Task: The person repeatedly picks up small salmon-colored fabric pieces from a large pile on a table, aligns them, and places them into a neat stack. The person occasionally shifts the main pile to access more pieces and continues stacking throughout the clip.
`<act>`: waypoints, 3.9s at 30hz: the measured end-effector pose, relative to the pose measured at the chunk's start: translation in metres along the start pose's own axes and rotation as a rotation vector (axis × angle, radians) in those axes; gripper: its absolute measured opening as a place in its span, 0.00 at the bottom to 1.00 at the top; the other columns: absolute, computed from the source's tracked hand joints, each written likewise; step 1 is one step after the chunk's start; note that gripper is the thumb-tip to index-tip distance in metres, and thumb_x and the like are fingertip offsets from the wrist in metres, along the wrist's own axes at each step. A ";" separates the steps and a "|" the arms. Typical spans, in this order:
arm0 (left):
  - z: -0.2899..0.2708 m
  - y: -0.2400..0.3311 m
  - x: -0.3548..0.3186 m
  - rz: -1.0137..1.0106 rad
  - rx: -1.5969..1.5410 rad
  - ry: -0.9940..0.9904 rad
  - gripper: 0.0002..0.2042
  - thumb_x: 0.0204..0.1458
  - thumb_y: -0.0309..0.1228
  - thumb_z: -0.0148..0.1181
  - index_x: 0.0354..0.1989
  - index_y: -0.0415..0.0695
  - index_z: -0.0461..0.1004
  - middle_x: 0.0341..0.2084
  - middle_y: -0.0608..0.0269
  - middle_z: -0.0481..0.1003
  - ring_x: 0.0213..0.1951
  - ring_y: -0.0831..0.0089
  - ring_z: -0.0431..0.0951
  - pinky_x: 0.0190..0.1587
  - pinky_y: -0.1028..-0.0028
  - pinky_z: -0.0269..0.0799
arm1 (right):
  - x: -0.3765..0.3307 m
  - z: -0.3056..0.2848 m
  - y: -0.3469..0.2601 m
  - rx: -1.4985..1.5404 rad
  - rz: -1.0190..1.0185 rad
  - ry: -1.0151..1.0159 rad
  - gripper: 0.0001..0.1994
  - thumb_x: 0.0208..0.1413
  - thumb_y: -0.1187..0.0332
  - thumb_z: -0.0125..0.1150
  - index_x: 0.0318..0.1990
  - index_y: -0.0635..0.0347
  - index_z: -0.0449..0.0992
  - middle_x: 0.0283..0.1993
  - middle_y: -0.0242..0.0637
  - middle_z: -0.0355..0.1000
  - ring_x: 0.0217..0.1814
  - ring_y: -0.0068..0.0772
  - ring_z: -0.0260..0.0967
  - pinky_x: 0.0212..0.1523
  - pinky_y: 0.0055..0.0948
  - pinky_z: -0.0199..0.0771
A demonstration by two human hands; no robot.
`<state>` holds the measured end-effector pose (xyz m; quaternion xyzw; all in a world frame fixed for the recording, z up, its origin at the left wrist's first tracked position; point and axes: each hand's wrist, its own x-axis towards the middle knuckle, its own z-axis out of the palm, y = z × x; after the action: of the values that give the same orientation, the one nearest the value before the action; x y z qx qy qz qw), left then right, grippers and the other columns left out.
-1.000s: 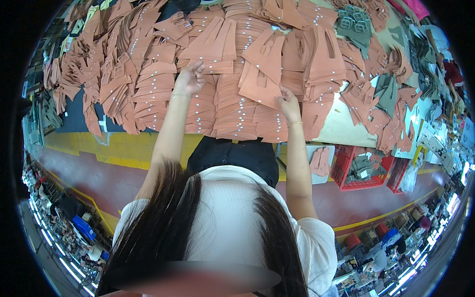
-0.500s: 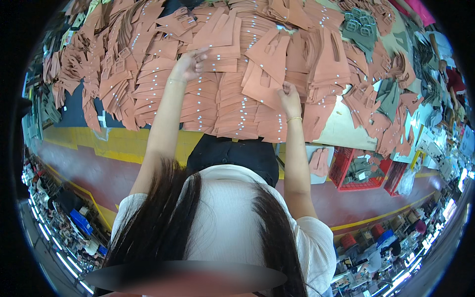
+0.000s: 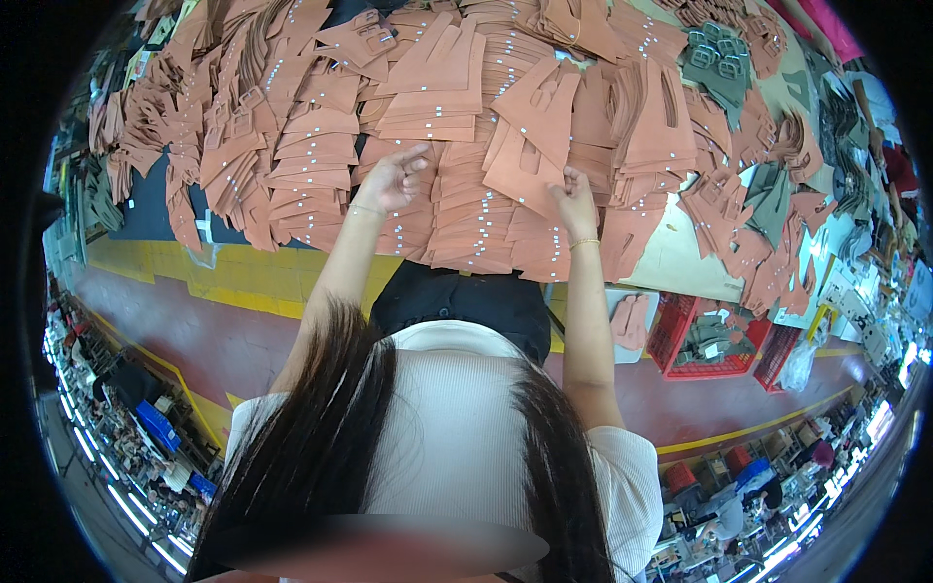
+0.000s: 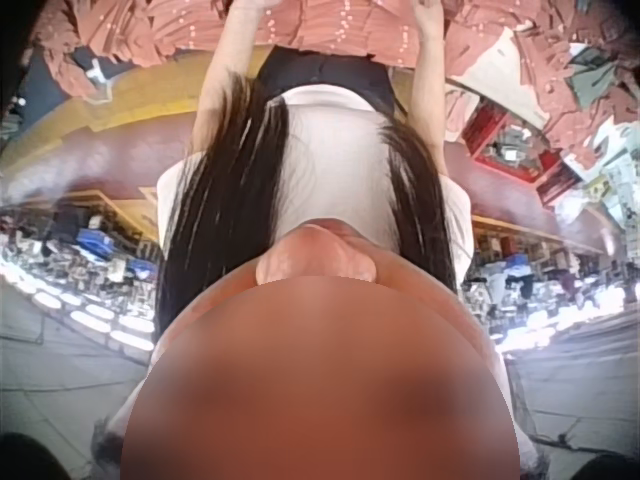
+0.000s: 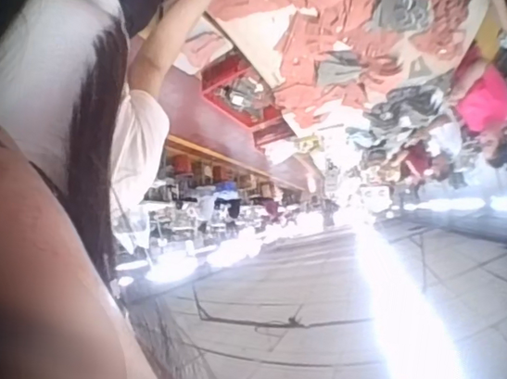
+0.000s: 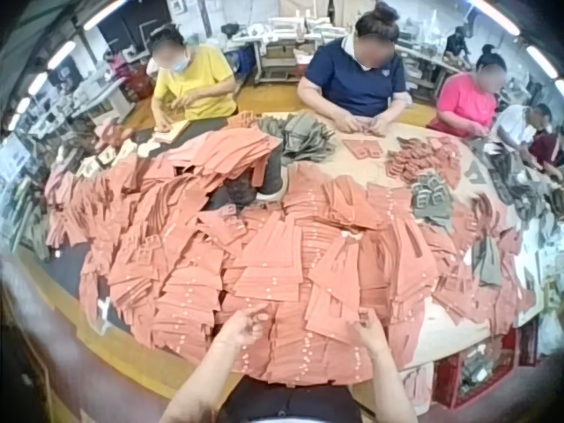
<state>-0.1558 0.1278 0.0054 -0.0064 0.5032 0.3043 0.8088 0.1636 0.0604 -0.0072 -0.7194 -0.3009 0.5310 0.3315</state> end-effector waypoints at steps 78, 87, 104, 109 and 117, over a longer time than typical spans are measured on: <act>0.054 0.053 0.041 0.211 -0.362 0.077 0.12 0.56 0.24 0.53 0.49 0.40 0.66 0.45 0.53 0.71 0.48 0.61 0.73 0.53 0.63 0.74 | 0.008 0.147 -0.076 -0.457 -0.265 0.040 0.19 0.50 0.68 0.62 0.43 0.71 0.62 0.28 0.52 0.74 0.28 0.46 0.76 0.25 0.36 0.76; 0.039 0.056 0.047 0.249 -0.320 0.087 0.11 0.57 0.23 0.51 0.48 0.39 0.65 0.47 0.53 0.70 0.49 0.60 0.73 0.54 0.59 0.73 | -0.021 0.084 -0.100 0.094 0.177 -0.384 0.09 0.54 0.68 0.60 0.34 0.61 0.68 0.28 0.31 0.70 0.26 0.21 0.73 0.23 0.19 0.73; 0.019 0.030 0.032 0.171 -0.200 0.042 0.14 0.57 0.24 0.45 0.50 0.34 0.59 0.47 0.50 0.66 0.52 0.53 0.69 0.57 0.55 0.69 | -0.012 0.012 -0.005 -0.171 -0.022 0.158 0.10 0.50 0.66 0.65 0.32 0.61 0.70 0.34 0.39 0.71 0.37 0.36 0.71 0.37 0.35 0.73; 0.015 0.024 0.011 0.160 0.322 0.056 0.14 0.54 0.24 0.45 0.50 0.40 0.58 0.40 0.51 0.68 0.44 0.57 0.74 0.48 0.59 0.75 | -0.014 0.026 0.027 -0.628 -0.290 0.410 0.11 0.45 0.65 0.67 0.31 0.60 0.73 0.38 0.46 0.65 0.41 0.51 0.63 0.46 0.41 0.65; 0.022 0.016 0.006 0.125 0.524 0.156 0.16 0.56 0.29 0.49 0.52 0.48 0.57 0.32 0.58 0.69 0.32 0.62 0.76 0.35 0.66 0.76 | -0.026 0.021 -0.012 -0.620 -0.350 0.361 0.09 0.45 0.66 0.66 0.28 0.61 0.74 0.29 0.44 0.71 0.39 0.47 0.68 0.39 0.41 0.69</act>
<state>-0.1439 0.1514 0.0160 0.2104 0.6249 0.2118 0.7214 0.1360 0.0508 0.0125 -0.8049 -0.5019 0.2156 0.2318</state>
